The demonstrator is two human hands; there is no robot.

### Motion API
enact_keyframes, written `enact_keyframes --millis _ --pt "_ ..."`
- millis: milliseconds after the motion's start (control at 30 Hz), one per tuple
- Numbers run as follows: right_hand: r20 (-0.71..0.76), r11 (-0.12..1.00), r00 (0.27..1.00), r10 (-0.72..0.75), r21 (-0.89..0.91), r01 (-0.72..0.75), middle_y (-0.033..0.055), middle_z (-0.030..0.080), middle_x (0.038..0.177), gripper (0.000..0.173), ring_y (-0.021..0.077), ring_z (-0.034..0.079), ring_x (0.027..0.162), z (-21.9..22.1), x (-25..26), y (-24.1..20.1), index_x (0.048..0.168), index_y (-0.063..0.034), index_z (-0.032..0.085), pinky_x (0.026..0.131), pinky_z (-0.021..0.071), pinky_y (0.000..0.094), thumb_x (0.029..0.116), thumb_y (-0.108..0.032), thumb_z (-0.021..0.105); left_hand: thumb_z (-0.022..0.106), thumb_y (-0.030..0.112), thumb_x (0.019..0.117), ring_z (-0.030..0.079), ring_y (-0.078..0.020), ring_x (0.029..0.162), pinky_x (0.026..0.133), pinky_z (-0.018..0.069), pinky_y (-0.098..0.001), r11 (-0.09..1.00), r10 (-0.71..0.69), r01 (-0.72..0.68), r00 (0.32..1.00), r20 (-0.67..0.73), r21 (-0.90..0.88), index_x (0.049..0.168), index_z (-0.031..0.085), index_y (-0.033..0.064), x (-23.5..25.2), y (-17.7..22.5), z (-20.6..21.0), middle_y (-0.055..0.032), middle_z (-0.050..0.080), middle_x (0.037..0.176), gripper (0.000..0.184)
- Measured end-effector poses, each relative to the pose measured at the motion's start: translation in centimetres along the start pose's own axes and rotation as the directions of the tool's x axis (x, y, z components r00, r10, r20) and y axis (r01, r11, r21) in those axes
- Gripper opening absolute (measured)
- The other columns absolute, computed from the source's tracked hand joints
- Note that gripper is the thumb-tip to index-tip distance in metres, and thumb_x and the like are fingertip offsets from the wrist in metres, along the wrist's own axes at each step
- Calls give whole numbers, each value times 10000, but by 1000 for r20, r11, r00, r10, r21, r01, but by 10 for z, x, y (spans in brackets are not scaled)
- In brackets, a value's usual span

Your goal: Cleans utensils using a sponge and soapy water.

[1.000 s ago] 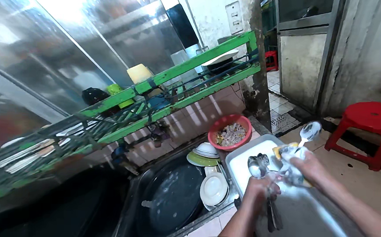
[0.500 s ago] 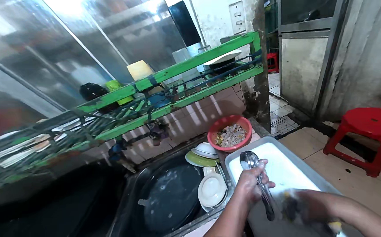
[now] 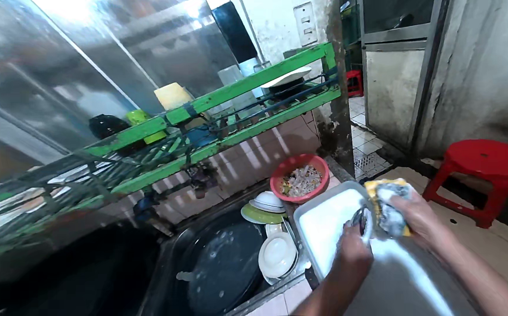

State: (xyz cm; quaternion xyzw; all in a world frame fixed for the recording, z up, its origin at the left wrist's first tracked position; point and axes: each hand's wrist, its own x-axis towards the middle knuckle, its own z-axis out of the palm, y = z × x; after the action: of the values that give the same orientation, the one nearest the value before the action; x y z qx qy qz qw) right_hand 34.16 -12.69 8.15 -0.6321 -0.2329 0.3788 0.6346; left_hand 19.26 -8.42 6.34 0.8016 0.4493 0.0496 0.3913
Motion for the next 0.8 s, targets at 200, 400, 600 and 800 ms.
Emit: enact_keyframes --millis 200,400,600,800 --pt "66 1000 998 -15 -13 16 134 702 1126 609 201 713 930 15 -41 1 1421 -44 532 801 613 397 845 -92 724 505 119 1016 514 -333 1368 1143 416 -433 955 109 -53 978 -179 291 1443 508 -59 9 3 3 -230 520 1477 463" --pt "-99 976 995 -32 211 52 123 696 1008 424 165 712 801 -6 -22 25 1303 8 540 689 624 347 886 65 593 689 137 921 643 -281 1100 944 537 -474 1000 15 -12 990 143 -22 1243 648 -5 17 11 -5 -175 651 1220 354" --pt "94 997 994 -53 65 47 105 701 1091 569 162 713 891 -20 -18 32 1321 -33 545 750 623 339 777 88 659 550 75 1043 555 -79 533 500 506 -217 601 -24 297 934 355 -742 1127 539 34 7 -5 -5 -5 567 717 94" --pt "4 959 1000 14 -284 -13 198 675 1209 487 296 666 1073 -6 -3 16 1300 -45 649 929 536 520 834 44 755 612 102 1022 469 -65 466 445 432 -209 661 -148 245 969 197 -709 1108 565 20 -1 -9 5 6 508 647 128"
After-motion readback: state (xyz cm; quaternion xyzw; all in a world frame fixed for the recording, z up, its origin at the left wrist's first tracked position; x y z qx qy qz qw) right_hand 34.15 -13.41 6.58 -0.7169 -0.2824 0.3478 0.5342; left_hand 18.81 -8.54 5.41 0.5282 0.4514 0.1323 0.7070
